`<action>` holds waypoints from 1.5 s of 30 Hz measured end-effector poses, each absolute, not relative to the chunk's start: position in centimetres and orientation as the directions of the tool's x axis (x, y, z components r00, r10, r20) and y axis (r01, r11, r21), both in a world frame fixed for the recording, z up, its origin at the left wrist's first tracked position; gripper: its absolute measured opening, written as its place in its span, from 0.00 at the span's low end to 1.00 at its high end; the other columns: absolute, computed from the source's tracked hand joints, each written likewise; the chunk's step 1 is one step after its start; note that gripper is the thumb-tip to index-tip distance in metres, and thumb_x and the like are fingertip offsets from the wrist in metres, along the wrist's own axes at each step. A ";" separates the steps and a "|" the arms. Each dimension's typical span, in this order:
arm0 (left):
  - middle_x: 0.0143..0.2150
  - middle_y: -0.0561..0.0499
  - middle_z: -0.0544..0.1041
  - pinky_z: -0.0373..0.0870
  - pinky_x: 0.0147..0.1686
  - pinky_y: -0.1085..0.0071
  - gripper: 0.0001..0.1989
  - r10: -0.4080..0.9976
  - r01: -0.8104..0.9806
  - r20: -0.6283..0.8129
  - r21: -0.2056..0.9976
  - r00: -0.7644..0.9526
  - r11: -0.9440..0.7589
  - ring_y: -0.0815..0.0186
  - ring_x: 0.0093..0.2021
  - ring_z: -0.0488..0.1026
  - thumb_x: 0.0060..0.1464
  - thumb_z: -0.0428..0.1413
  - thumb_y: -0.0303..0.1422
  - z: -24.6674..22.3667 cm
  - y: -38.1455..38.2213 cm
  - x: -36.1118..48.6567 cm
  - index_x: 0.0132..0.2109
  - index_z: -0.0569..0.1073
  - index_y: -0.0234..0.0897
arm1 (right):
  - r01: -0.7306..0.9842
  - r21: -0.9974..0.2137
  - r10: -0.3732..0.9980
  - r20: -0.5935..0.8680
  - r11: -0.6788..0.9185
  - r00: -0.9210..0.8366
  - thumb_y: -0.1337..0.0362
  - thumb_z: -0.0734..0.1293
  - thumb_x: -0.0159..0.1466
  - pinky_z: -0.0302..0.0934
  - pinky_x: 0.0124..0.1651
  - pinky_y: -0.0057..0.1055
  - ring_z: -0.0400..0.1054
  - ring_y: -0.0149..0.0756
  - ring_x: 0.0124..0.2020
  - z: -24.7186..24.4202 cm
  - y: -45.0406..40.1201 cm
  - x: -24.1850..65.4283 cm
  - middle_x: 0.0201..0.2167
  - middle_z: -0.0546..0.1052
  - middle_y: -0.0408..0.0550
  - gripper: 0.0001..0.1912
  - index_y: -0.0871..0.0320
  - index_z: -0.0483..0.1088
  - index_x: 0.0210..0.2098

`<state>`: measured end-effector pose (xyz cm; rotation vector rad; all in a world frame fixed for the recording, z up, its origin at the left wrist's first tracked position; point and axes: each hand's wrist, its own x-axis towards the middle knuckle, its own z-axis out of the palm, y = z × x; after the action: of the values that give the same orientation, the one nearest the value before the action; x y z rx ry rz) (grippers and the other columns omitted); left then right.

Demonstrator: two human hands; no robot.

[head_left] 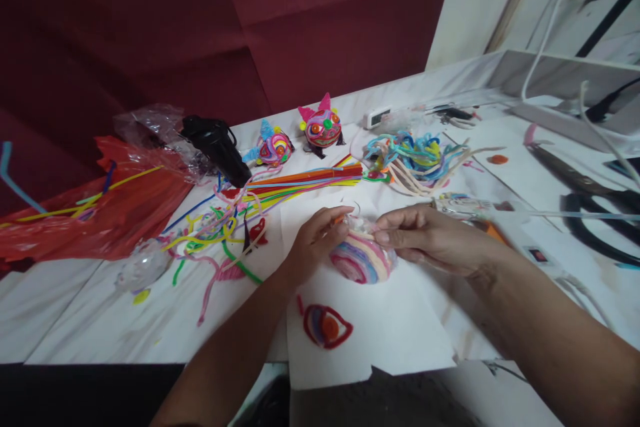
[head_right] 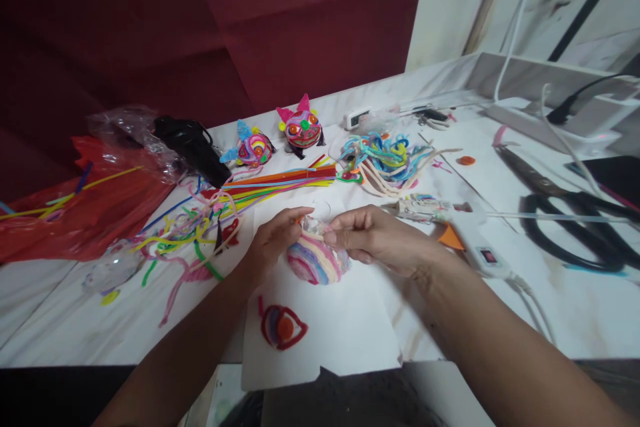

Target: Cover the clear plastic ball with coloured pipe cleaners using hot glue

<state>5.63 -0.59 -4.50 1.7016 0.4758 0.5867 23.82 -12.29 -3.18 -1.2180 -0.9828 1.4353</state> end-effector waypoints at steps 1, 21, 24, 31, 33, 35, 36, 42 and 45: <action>0.51 0.45 0.76 0.65 0.50 0.66 0.21 0.608 -0.016 0.108 0.988 0.786 -0.156 0.56 0.51 0.71 0.55 0.59 0.43 -4.7 -0.4 5.6 0.52 0.76 0.37 | -0.146 -0.971 0.982 -0.190 -0.189 -0.003 0.54 0.77 0.50 0.34 0.20 0.28 0.46 0.19 0.16 -3.2 -12.2 23.8 0.15 0.63 0.35 0.16 0.60 0.76 0.28; 0.35 0.49 0.79 0.66 0.36 0.70 0.29 0.692 -0.099 -0.100 0.965 0.715 0.242 0.65 0.33 0.73 0.41 0.67 0.38 -4.6 0.0 5.8 0.51 0.76 0.34 | -0.059 -0.991 0.961 -0.127 -0.116 0.246 0.53 0.78 0.45 0.45 0.18 0.25 0.57 0.25 0.15 -2.5 -12.3 22.6 0.14 0.68 0.36 0.22 0.59 0.71 0.32; 0.34 0.49 0.79 0.66 0.37 0.69 0.30 0.663 -0.073 -0.135 0.958 0.737 0.276 0.63 0.35 0.74 0.39 0.68 0.37 -3.9 0.0 5.5 0.52 0.75 0.33 | -0.027 -0.994 0.963 -0.107 -0.103 0.247 0.54 0.79 0.44 0.47 0.20 0.26 0.58 0.25 0.17 -2.6 -12.2 22.8 0.16 0.68 0.36 0.21 0.59 0.72 0.30; 0.32 0.51 0.78 0.64 0.35 0.72 0.19 0.556 0.069 -0.177 0.975 0.812 0.210 0.68 0.32 0.72 0.41 0.69 0.37 -3.5 1.3 4.4 0.40 0.78 0.33 | 0.048 -0.997 0.962 -0.045 -0.060 0.269 0.52 0.78 0.45 0.51 0.23 0.26 0.59 0.26 0.20 -2.7 -11.8 23.0 0.18 0.70 0.37 0.21 0.59 0.72 0.29; 0.30 0.53 0.77 0.63 0.32 0.74 0.16 0.544 0.075 -0.171 0.978 0.822 0.194 0.70 0.29 0.70 0.42 0.68 0.37 -3.8 1.6 4.2 0.38 0.78 0.34 | 0.070 -0.996 0.965 -0.029 -0.049 0.262 0.51 0.78 0.46 0.52 0.24 0.27 0.60 0.27 0.21 -2.8 -11.7 23.0 0.19 0.70 0.38 0.21 0.59 0.72 0.29; 0.30 0.54 0.76 0.61 0.30 0.75 0.16 0.530 0.080 -0.176 0.977 0.830 0.199 0.72 0.27 0.69 0.42 0.68 0.37 -4.0 1.7 4.1 0.38 0.78 0.34 | 0.100 -0.994 0.967 -0.011 -0.037 0.255 0.50 0.77 0.47 0.53 0.24 0.28 0.60 0.28 0.21 -2.9 -11.6 23.1 0.19 0.70 0.39 0.21 0.59 0.73 0.29; 0.29 0.54 0.76 0.61 0.29 0.75 0.16 0.525 0.080 -0.179 0.975 0.832 0.205 0.72 0.27 0.68 0.42 0.69 0.37 -4.0 1.7 4.1 0.38 0.78 0.33 | 0.119 -0.992 0.968 0.002 -0.029 0.253 0.50 0.77 0.47 0.54 0.25 0.28 0.61 0.28 0.21 -2.9 -11.6 23.1 0.19 0.70 0.39 0.21 0.59 0.73 0.30; 0.27 0.54 0.76 0.61 0.28 0.75 0.16 0.528 0.042 -0.185 0.962 0.829 0.271 0.73 0.26 0.68 0.38 0.70 0.37 -3.8 1.1 4.5 0.33 0.77 0.33 | 0.302 -0.952 0.958 0.122 0.039 0.261 0.46 0.73 0.53 0.57 0.27 0.31 0.63 0.33 0.24 -2.9 -12.1 23.6 0.21 0.72 0.43 0.21 0.59 0.74 0.31; 0.26 0.55 0.75 0.62 0.28 0.76 0.16 0.545 0.018 -0.187 0.954 0.817 0.301 0.73 0.25 0.68 0.37 0.70 0.36 -3.6 0.9 4.7 0.31 0.76 0.32 | 0.434 -0.897 0.946 0.206 0.081 0.251 0.48 0.70 0.56 0.58 0.28 0.31 0.65 0.35 0.25 -2.6 -12.2 24.0 0.25 0.74 0.44 0.18 0.57 0.74 0.33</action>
<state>4.71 0.93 -3.65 1.2285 0.5406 0.3731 24.00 -12.19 -2.64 -1.5204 -1.3445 0.6424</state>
